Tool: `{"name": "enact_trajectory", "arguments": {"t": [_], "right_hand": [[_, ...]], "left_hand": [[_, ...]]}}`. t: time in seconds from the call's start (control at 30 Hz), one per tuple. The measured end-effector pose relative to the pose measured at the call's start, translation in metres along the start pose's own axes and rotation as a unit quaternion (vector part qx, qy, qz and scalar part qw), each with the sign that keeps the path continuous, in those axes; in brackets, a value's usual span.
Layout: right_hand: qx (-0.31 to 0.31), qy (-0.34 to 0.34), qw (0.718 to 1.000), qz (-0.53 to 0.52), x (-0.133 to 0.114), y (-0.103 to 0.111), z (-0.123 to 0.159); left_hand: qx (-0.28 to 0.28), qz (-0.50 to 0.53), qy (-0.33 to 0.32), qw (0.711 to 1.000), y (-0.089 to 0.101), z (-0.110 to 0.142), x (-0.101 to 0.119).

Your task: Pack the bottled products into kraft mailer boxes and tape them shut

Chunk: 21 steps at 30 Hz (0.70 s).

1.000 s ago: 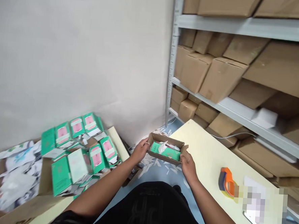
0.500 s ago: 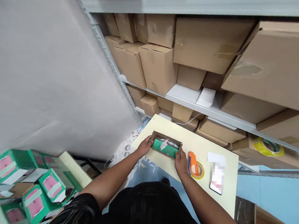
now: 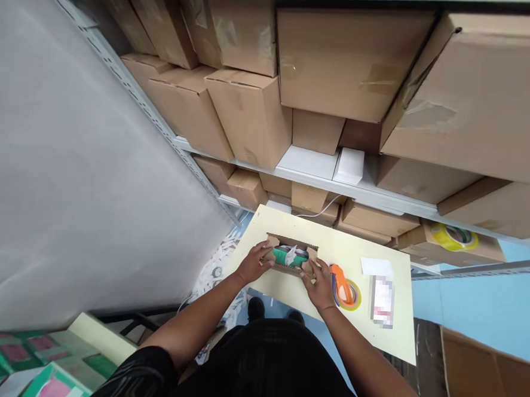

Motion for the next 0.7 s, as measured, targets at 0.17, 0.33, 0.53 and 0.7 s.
{"name": "enact_trajectory", "arguments": {"t": [0.17,0.33,0.53,0.7], "right_hand": [[0.042,-0.038,0.998,0.040,0.002,-0.006,-0.012],[0.075,-0.076,0.991,0.079,0.003,-0.010,-0.017],[0.086,-0.142,0.982,0.086,0.014,-0.016,-0.015],[0.080,-0.133,0.986,0.060,0.020,-0.019,-0.015]], "left_hand": [[0.001,-0.017,-0.043,0.999,0.017,-0.018,0.005],[0.039,-0.056,-0.111,0.992,0.044,-0.050,0.035],[-0.073,-0.138,-0.206,0.966,0.023,-0.050,0.057],[-0.055,-0.188,-0.241,0.950,0.006,-0.016,0.040]]}}
Point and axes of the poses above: each hand's wrist, its own z-axis away from the middle knuckle, its own y-axis out of the back of the hand, x = y × z, the point moved 7 cm from there along -z, towards the middle knuckle, and after that the axes turned 11 degrees about y, right-handed, at the moved point
